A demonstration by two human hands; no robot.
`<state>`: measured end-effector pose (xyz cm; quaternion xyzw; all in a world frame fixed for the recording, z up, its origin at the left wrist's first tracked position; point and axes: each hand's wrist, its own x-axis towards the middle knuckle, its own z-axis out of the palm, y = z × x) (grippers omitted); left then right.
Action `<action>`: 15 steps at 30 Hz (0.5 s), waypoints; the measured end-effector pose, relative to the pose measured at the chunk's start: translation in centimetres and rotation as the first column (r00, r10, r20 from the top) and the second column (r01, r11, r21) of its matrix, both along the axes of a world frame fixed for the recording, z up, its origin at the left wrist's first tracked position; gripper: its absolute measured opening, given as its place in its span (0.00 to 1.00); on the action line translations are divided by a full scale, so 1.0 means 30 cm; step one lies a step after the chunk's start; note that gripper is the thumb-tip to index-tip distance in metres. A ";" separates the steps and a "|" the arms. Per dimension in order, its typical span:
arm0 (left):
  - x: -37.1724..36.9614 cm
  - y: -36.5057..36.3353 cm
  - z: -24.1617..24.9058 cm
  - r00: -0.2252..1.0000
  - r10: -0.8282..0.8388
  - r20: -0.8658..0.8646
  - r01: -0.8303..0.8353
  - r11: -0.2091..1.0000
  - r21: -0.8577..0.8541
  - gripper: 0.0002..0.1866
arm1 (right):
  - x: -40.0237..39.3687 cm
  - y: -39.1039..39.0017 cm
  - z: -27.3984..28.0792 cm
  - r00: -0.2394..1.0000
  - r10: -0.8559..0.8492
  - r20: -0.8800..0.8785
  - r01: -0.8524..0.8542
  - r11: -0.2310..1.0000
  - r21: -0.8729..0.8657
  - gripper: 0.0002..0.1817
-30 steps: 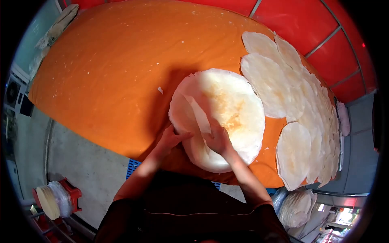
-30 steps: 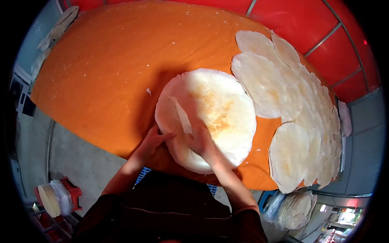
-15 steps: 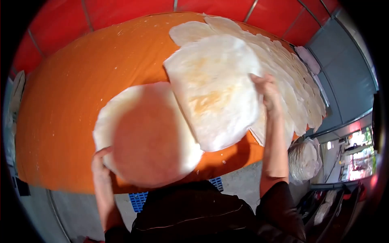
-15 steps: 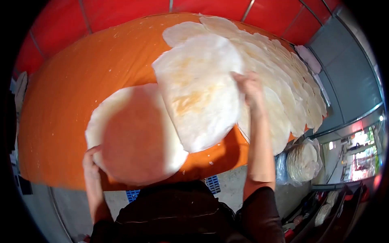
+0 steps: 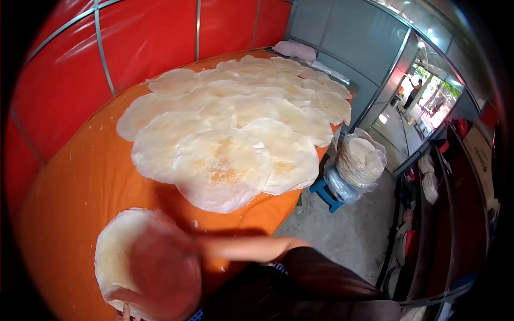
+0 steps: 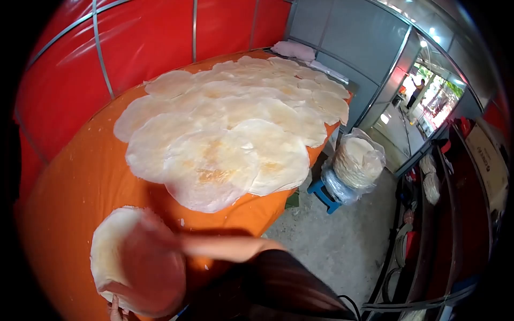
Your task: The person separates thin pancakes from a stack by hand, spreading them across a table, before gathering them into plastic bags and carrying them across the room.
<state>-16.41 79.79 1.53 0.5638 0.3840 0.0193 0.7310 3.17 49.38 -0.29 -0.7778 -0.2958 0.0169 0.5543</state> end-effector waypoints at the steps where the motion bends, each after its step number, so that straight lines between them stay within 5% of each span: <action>1: 0.005 -0.011 -0.001 0.999 -0.029 0.019 0.029 1.000 -0.005 0.24 | -0.051 0.105 0.005 0.990 0.141 -0.028 -0.142 0.987 -0.073 0.23; 4: 0.006 -0.028 -0.013 0.995 -0.078 0.068 0.079 0.997 -0.020 0.24 | -0.140 0.278 -0.019 0.932 0.353 -0.086 -0.362 0.922 -0.134 0.22; 10: -0.005 -0.015 -0.073 0.978 -0.061 0.200 0.067 0.998 -0.023 0.22 | -0.154 0.348 -0.069 0.883 0.417 -0.215 -0.432 0.901 -0.025 0.22; 13: 0.037 -0.109 -0.022 0.944 0.111 0.311 -0.091 0.993 -0.077 0.24 | -0.202 0.411 -0.111 0.787 0.506 -0.352 -0.482 0.861 0.161 0.22; 15: 0.038 -0.118 -0.032 0.932 0.124 0.341 -0.120 0.992 -0.032 0.26 | -0.213 0.434 -0.159 0.643 0.612 -0.461 -0.440 0.787 0.432 0.22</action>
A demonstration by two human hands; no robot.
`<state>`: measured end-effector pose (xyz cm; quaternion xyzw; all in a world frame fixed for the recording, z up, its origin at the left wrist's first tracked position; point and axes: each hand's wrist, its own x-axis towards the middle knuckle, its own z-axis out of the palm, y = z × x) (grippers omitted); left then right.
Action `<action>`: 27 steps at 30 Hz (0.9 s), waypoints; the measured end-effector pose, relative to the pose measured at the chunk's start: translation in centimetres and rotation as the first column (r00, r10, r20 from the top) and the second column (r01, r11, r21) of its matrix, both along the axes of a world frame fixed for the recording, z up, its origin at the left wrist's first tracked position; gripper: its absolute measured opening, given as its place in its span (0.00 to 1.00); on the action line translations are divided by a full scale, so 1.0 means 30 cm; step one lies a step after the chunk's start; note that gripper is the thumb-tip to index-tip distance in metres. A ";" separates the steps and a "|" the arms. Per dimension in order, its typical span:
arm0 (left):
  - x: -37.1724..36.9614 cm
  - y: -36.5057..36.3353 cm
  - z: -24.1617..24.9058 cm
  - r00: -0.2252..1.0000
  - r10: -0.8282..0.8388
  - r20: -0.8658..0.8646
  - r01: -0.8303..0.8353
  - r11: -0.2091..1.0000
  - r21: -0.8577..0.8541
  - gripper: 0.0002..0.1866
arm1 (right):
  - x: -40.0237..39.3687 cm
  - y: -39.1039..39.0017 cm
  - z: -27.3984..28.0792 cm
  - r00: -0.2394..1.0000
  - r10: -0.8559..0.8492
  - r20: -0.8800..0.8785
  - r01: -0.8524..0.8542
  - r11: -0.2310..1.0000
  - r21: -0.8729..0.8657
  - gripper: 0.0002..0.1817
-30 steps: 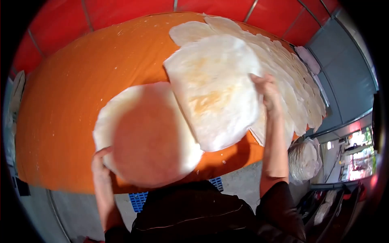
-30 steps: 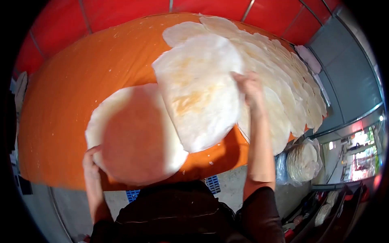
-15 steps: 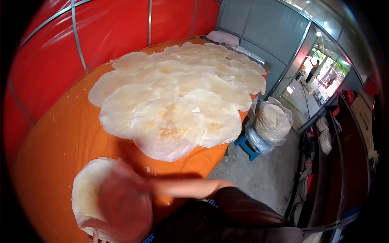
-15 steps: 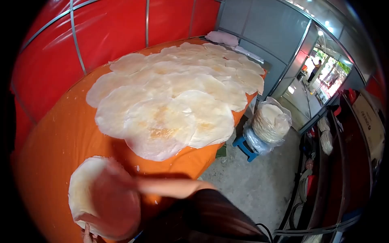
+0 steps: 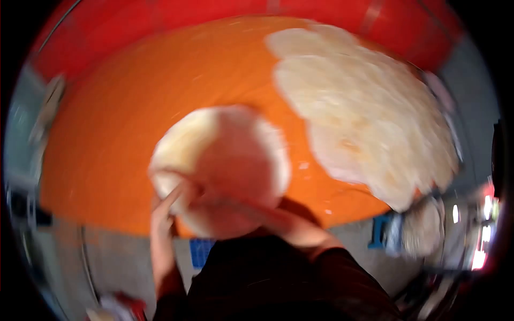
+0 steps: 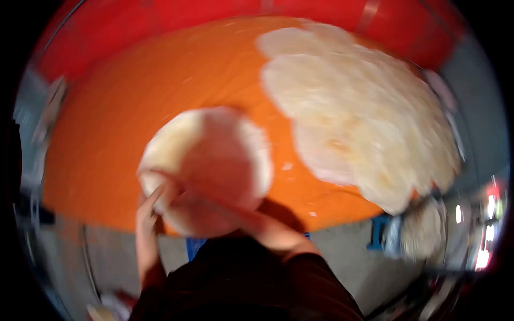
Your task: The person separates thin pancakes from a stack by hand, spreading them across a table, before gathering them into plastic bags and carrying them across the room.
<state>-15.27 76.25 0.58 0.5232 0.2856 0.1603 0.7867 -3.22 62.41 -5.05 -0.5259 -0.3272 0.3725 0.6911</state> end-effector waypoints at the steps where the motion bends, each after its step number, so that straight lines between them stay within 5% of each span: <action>1: -0.006 0.008 0.001 0.998 -0.011 -0.060 0.014 0.999 0.036 0.26 | 0.002 0.017 -0.028 0.988 0.033 -0.147 -0.016 0.993 0.119 0.21; 4: -0.020 0.035 -0.022 1.000 0.001 -0.026 -0.002 0.999 -0.041 0.29 | -0.006 0.053 -0.049 0.955 0.135 -0.264 -0.102 0.986 0.135 0.21; 8: -0.024 0.021 -0.017 0.998 0.054 -0.020 -0.056 0.995 -0.085 0.29 | -0.027 0.032 0.114 0.984 0.160 -0.074 -0.176 0.930 -0.323 0.19; 10: -0.024 0.017 -0.013 0.998 0.060 -0.016 -0.062 0.990 -0.123 0.29 | -0.041 0.041 0.213 0.988 0.139 0.064 -0.075 0.802 -0.593 0.18; 12: -0.027 0.030 -0.050 0.992 0.082 -0.098 -0.092 0.990 -0.103 0.27 | -0.116 0.076 0.245 0.761 0.094 0.642 0.363 0.759 -0.540 0.17; 14: -0.039 0.051 -0.092 0.988 0.067 -0.142 -0.093 0.978 -0.184 0.26 | -0.130 0.078 0.243 0.698 -0.020 0.716 0.474 0.762 -0.441 0.16; 16: -0.071 0.113 -0.138 0.991 0.002 -0.134 -0.052 0.928 -0.369 0.24 | -0.060 0.059 0.239 0.917 -0.213 0.336 0.351 0.831 -0.431 0.14; 19: -0.109 0.130 -0.228 1.000 0.014 -0.002 -0.013 0.890 -0.457 0.22 | 0.114 -0.125 0.377 0.897 -0.442 0.010 0.442 0.894 -0.069 0.06; 20: -0.113 0.130 -0.221 1.000 0.002 0.007 0.002 0.896 -0.444 0.22 | 0.195 -0.230 0.461 0.836 -0.536 -0.117 0.508 0.836 -0.205 0.04; 21: -0.108 0.130 -0.224 1.000 0.023 -0.005 -0.023 0.893 -0.449 0.21 | 0.221 -0.351 0.552 0.762 -0.647 0.024 0.637 0.742 -0.212 0.06; 22: -0.106 0.129 -0.206 1.000 0.003 -0.028 -0.016 0.871 -0.491 0.22 | 0.274 -0.457 0.563 0.591 -0.800 -0.107 0.792 0.600 -0.114 0.06; 24: -0.108 0.141 -0.226 1.000 0.008 -0.023 -0.017 0.901 -0.433 0.22 | 0.286 -0.726 0.611 0.490 -0.863 -0.120 0.869 0.495 -0.013 0.08; 25: -0.108 0.138 -0.219 0.999 0.030 -0.025 -0.038 0.906 -0.420 0.22 | 0.289 -0.867 0.563 0.218 -0.972 -0.090 0.975 0.221 -0.019 0.11; 26: -0.107 0.131 -0.204 1.000 0.015 -0.018 -0.021 0.907 -0.421 0.22 | 0.244 -1.000 0.567 0.314 -0.947 -0.066 0.949 0.314 0.009 0.14; 27: -0.106 0.124 -0.192 1.000 -0.001 -0.012 -0.004 0.906 -0.422 0.22 | 0.200 -1.124 0.522 0.179 -0.984 -0.008 0.984 0.179 -0.007 0.16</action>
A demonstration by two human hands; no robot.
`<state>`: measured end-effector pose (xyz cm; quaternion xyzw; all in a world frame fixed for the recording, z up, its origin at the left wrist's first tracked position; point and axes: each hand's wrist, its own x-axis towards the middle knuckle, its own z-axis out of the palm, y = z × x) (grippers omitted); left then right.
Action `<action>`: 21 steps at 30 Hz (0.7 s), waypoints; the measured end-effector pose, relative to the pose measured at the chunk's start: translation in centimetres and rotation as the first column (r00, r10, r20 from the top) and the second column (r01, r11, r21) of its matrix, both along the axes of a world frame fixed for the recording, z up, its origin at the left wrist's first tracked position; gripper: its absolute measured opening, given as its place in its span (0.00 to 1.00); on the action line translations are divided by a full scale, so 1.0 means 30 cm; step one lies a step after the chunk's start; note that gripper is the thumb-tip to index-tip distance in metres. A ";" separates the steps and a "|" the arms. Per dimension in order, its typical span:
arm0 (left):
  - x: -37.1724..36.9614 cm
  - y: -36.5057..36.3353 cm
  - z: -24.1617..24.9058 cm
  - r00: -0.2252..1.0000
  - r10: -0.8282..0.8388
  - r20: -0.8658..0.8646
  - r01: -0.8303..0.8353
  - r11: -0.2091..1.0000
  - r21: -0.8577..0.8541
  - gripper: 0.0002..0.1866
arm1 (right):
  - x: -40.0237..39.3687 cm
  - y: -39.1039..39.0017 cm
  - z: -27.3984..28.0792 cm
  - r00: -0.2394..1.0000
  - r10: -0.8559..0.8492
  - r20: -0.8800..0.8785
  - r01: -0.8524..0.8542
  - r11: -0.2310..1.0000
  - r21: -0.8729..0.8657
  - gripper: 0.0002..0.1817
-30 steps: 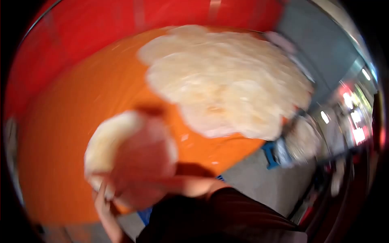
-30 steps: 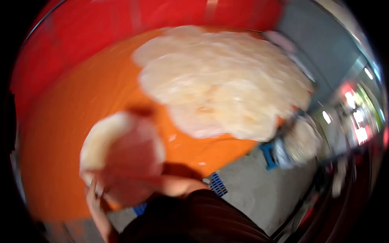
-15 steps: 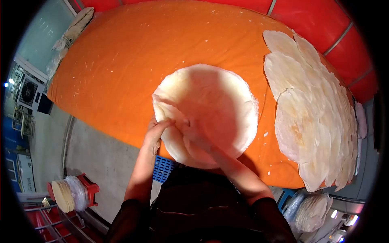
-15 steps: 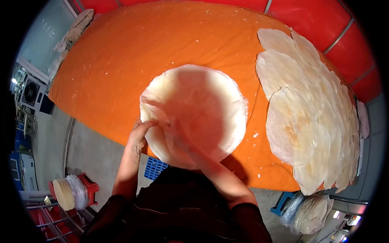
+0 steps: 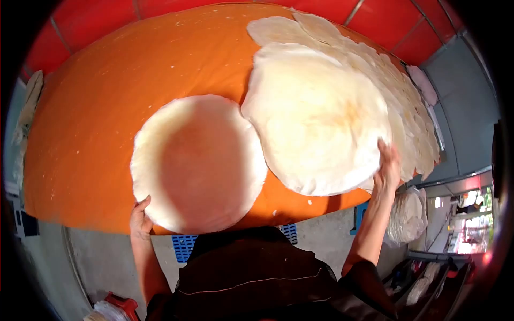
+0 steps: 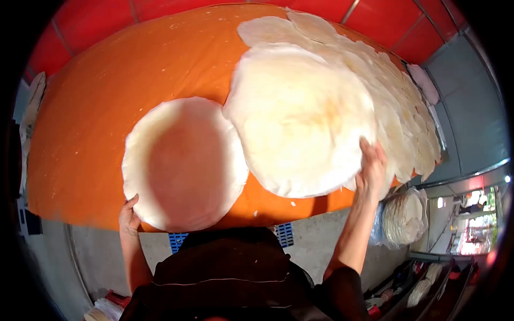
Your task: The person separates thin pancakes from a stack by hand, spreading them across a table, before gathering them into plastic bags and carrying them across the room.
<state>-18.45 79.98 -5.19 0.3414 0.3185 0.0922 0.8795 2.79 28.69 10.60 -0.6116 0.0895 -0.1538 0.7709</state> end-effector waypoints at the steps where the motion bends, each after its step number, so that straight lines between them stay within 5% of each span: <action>1: -0.004 0.009 -0.003 0.999 -0.032 0.000 0.032 0.999 -0.018 0.22 | -0.041 -0.166 -0.089 0.993 0.113 0.027 -0.113 0.993 0.014 0.15; 3: -0.014 0.015 0.000 0.999 -0.040 -0.012 0.039 0.998 -0.046 0.23 | -0.185 -0.228 -0.167 0.991 -0.041 -0.129 0.027 0.994 -0.108 0.11; 4: -0.020 0.016 0.017 0.999 -0.043 -0.008 0.043 0.995 -0.085 0.25 | -0.249 -0.379 -0.329 0.934 -0.173 -0.314 0.055 0.935 -0.350 0.08; 5: -0.037 0.013 0.037 0.994 -0.090 0.059 0.098 0.983 -0.153 0.27 | -0.316 -0.412 -0.360 0.789 -0.190 -0.585 -0.096 0.902 -0.422 0.09; 6: -0.064 0.010 0.058 0.984 -0.124 0.131 0.150 0.965 -0.217 0.28 | -0.378 -0.424 -0.377 0.924 -0.044 -0.379 -0.320 0.451 -0.833 0.14; 7: -0.083 0.005 0.075 0.968 -0.144 0.205 0.198 0.941 -0.274 0.30 | -0.391 -0.363 -0.314 0.654 -0.454 -0.605 -0.665 0.037 -0.746 0.18; 8: -0.088 -0.007 0.098 0.956 -0.181 0.230 0.233 0.947 -0.222 0.31 | -0.395 -0.338 -0.301 0.685 -0.453 -0.571 -0.615 0.060 -0.786 0.19; 10: -0.101 -0.037 0.132 0.926 -0.270 0.263 0.306 0.946 -0.107 0.35 | -0.316 -0.205 -0.215 0.851 -0.361 -0.382 -0.441 -0.094 -0.893 0.19; 11: -0.105 -0.047 0.121 0.949 -0.223 0.222 0.236 0.971 -0.032 0.31 | -0.268 -0.092 -0.169 0.917 -0.254 -0.309 -0.308 0.046 -0.950 0.18; 13: -0.069 -0.046 0.074 0.946 -0.233 0.227 0.234 0.972 0.019 0.28 | -0.199 0.176 -0.100 0.930 0.297 -0.219 -0.311 0.309 -0.899 0.13; 14: -0.069 -0.044 0.066 0.948 -0.221 0.228 0.217 0.975 0.044 0.26 | -0.164 0.304 -0.122 0.881 0.408 -0.241 -0.333 0.169 -0.928 0.17; 17: -0.011 -0.111 0.134 0.997 -0.070 0.006 0.069 0.989 0.133 0.18 | -0.182 0.731 -0.186 0.566 0.789 -0.241 -0.536 0.130 -0.834 0.22; 19: -0.016 -0.121 0.140 0.994 -0.068 -0.082 0.078 0.989 0.127 0.12 | -0.247 0.941 -0.228 0.374 0.895 -0.243 -0.674 0.082 -0.734 0.26; 21: -0.020 -0.103 0.114 0.990 -0.135 0.042 0.130 0.985 0.112 0.12 | -0.287 1.069 -0.251 0.226 0.937 -0.268 -0.806 0.025 -0.592 0.30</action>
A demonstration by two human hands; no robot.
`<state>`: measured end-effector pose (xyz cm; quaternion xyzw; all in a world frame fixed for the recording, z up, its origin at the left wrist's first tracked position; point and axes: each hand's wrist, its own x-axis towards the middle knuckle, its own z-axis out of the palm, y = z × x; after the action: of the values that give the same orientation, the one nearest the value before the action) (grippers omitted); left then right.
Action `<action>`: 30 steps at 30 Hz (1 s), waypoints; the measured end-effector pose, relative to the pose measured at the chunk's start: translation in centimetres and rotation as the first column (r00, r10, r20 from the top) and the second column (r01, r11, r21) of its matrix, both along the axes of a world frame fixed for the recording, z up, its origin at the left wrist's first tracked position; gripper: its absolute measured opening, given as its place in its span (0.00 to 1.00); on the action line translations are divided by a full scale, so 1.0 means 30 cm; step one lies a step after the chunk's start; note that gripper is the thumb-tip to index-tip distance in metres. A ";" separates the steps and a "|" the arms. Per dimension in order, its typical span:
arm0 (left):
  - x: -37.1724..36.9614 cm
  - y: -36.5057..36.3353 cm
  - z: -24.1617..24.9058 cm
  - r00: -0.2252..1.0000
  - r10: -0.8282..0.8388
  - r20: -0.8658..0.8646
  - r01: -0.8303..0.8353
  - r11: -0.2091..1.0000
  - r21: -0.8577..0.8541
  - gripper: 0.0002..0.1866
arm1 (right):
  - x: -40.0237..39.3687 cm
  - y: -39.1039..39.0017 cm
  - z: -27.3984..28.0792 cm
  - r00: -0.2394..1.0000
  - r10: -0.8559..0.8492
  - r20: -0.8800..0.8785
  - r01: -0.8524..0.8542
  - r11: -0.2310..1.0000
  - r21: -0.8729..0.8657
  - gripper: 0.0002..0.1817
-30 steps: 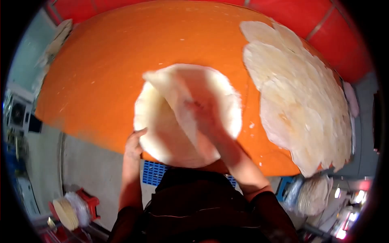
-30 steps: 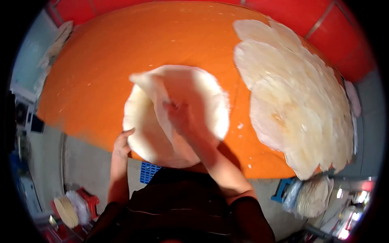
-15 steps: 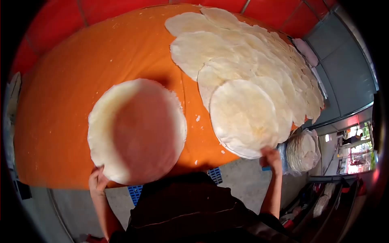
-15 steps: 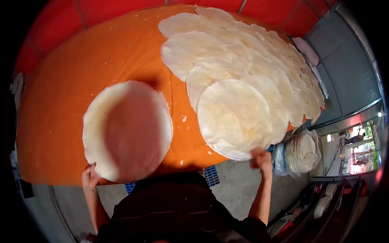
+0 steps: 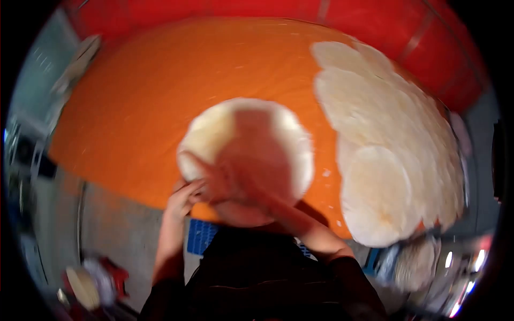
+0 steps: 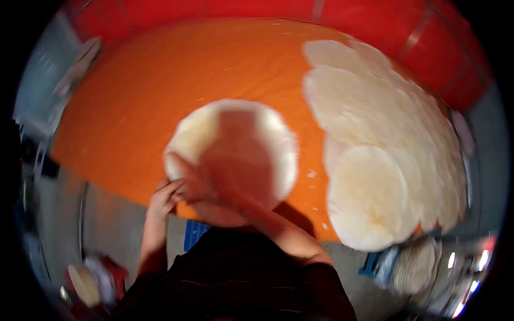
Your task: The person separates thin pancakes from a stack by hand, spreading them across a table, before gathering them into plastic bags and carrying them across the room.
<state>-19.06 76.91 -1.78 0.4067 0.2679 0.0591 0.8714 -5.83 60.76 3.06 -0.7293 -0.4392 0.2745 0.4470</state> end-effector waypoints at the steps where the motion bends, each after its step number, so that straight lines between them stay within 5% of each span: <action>1: 0.006 -0.012 0.031 0.999 0.036 -0.039 -0.035 0.999 0.038 0.14 | -0.003 0.038 -0.005 0.995 0.023 -0.101 -0.022 1.000 0.010 0.32; 3: -0.001 -0.013 0.048 0.999 0.025 0.020 -0.026 0.998 0.055 0.20 | 0.003 0.078 -0.032 0.970 0.047 -0.238 -0.040 0.999 0.032 0.36; 4: 0.002 -0.022 0.065 0.998 0.065 -0.009 -0.064 0.996 0.057 0.16 | 0.017 0.074 -0.060 0.962 0.062 -0.267 -0.050 0.997 0.054 0.34; 7: -0.013 -0.006 -0.018 0.994 0.053 0.091 -0.055 0.998 0.022 0.24 | 0.044 0.063 -0.148 0.973 0.015 -0.231 -0.009 1.000 0.028 0.27; 9: -0.019 -0.016 0.005 0.990 0.079 0.114 -0.081 0.997 0.016 0.23 | 0.057 0.083 -0.203 0.930 -0.011 -0.367 -0.005 0.999 -0.045 0.25; 11: -0.030 -0.006 0.035 0.995 0.028 0.095 -0.036 0.996 0.083 0.25 | -0.054 0.112 -0.239 0.974 -0.153 0.164 0.156 0.988 -0.002 0.18; 12: -0.029 -0.015 0.034 0.996 0.058 0.074 -0.067 0.988 0.136 0.26 | -0.094 0.104 -0.260 0.876 -0.243 0.416 0.240 0.969 0.061 0.14; 14: -0.023 -0.038 0.006 0.984 0.176 0.038 -0.180 0.969 0.169 0.26 | -0.080 0.094 -0.469 0.831 -0.212 0.515 0.248 0.969 0.000 0.16; 16: -0.012 -0.045 -0.107 0.937 0.350 0.002 -0.347 0.929 0.129 0.24 | -0.021 0.099 -0.477 0.959 -0.213 0.185 0.218 0.976 -0.006 0.19; 17: -0.003 -0.039 -0.156 0.907 0.421 -0.024 -0.417 0.903 0.109 0.23 | 0.018 0.099 -0.352 0.956 -0.187 -0.225 0.198 0.980 0.029 0.20; 18: 0.002 -0.015 -0.197 0.909 0.417 -0.010 -0.406 0.890 0.205 0.19 | 0.055 0.092 -0.211 0.795 -0.131 -0.593 0.213 0.974 0.070 0.22; 19: 0.004 0.007 -0.223 0.921 0.390 0.005 -0.374 0.880 0.291 0.15 | 0.060 0.083 -0.057 0.944 -0.229 -0.236 0.289 0.919 0.268 0.22; 21: -0.019 0.076 -0.154 0.925 0.376 -0.061 -0.357 0.910 0.210 0.14 | 0.163 -0.026 0.137 0.730 -0.375 -0.572 0.483 0.875 0.043 0.14; 22: -0.031 0.110 -0.107 0.926 0.338 0.168 -0.350 0.936 0.047 0.15 | 0.236 -0.089 0.176 0.694 -0.471 -0.544 0.587 0.808 0.049 0.11; 23: -0.025 0.137 0.009 0.943 0.332 -0.032 -0.332 0.943 0.001 0.17 | 0.284 -0.167 0.212 0.676 -0.446 -0.587 0.654 0.730 0.199 0.11; 24: -0.051 0.220 -0.009 0.955 0.271 -0.116 -0.280 0.958 -0.066 0.20 | 0.333 -0.283 0.258 0.640 -0.533 -0.554 0.700 0.702 0.134 0.10; 27: -0.114 0.356 -0.051 0.972 0.163 -0.170 -0.189 0.971 -0.149 0.22 | 0.366 -0.641 0.275 0.509 -0.587 -0.630 0.843 0.490 0.224 0.15; 29: -0.177 0.359 -0.116 0.951 0.252 -0.178 -0.243 0.967 0.069 0.22 | 0.332 -0.875 0.200 0.371 -0.684 -0.629 0.928 0.308 0.212 0.17; 30: -0.200 0.356 -0.124 0.962 0.223 -0.157 -0.219 0.975 0.040 0.22 | 0.329 -1.024 0.111 0.337 -0.767 -0.547 0.942 0.280 0.187 0.12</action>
<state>-25.07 87.60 -5.50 0.3873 0.3803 0.1258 0.8304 4.05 30.04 6.38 -0.6507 0.0693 -0.0082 0.7561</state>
